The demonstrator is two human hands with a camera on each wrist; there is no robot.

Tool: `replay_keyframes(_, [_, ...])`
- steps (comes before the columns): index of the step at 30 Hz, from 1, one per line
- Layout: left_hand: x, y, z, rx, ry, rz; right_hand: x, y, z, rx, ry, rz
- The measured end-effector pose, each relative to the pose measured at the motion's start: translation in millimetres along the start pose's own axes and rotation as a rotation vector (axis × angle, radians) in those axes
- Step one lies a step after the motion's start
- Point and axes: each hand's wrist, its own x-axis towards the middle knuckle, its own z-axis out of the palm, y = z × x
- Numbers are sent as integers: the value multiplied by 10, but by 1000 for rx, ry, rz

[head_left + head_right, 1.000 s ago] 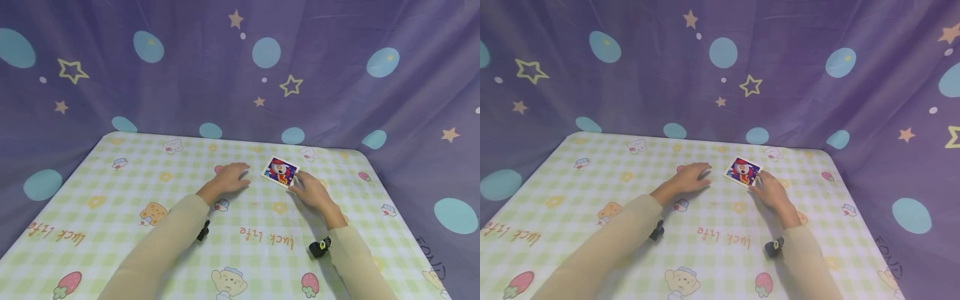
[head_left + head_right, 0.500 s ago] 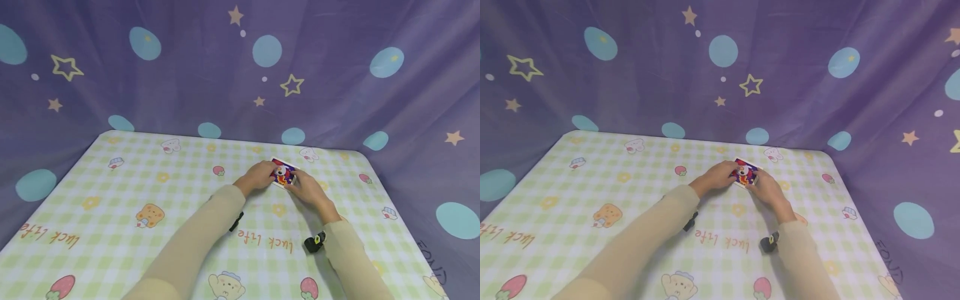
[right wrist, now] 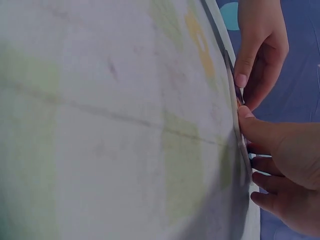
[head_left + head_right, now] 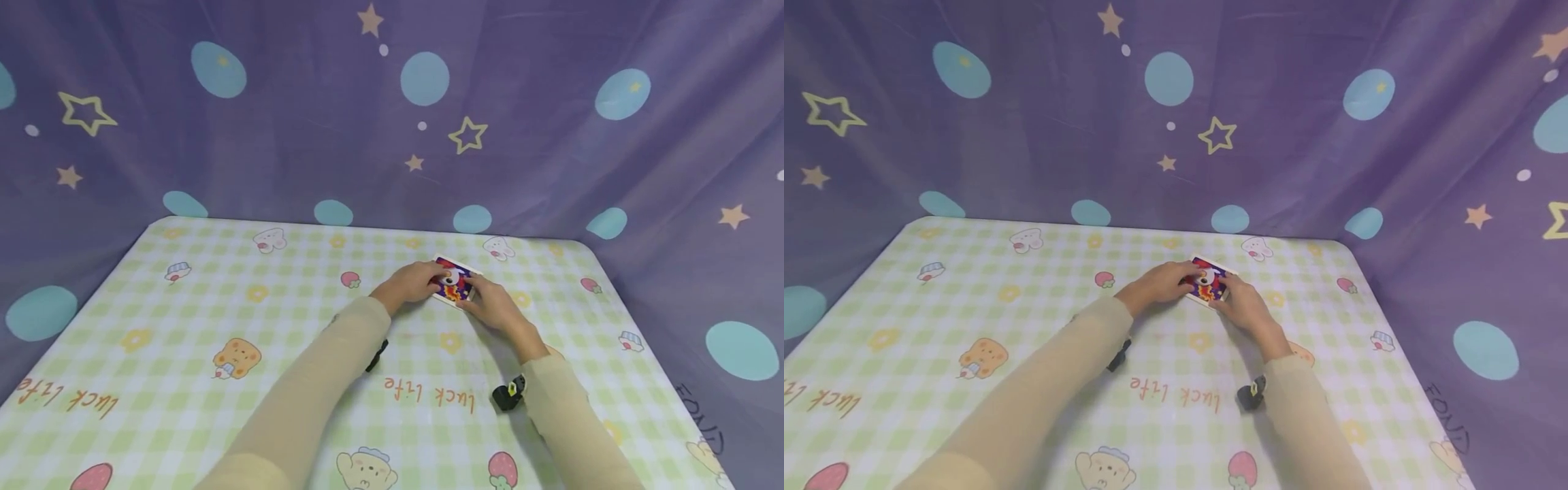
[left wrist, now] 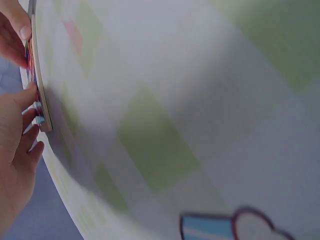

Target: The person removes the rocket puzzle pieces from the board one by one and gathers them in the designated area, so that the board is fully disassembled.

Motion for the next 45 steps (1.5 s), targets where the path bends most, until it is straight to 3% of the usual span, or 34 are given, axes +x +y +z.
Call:
replay_keyframes(4, [-67,-86,-34,-28,-17,26,-11,-73,-21,0,-25,-52])
replay_keyframes(12, [-255,-208,-116,6,-89,102,7,-138,12,36,-73,-121])
replay_keyframes(22, [-613,-337,-234,51,-102,68,54,-355,102,9,-100,-201])
replay_keyframes(29, [-904,-383,-221,68,-80,70,23,-520,165,3,-136,-220])
replay_keyframes(38, [-1167,-410,-200,85,-56,86,-65,-673,200,7,-162,-264])
replay_keyframes(45, [-1410,-419,-177,75,-71,92,-157,-781,233,-5,-186,-325])
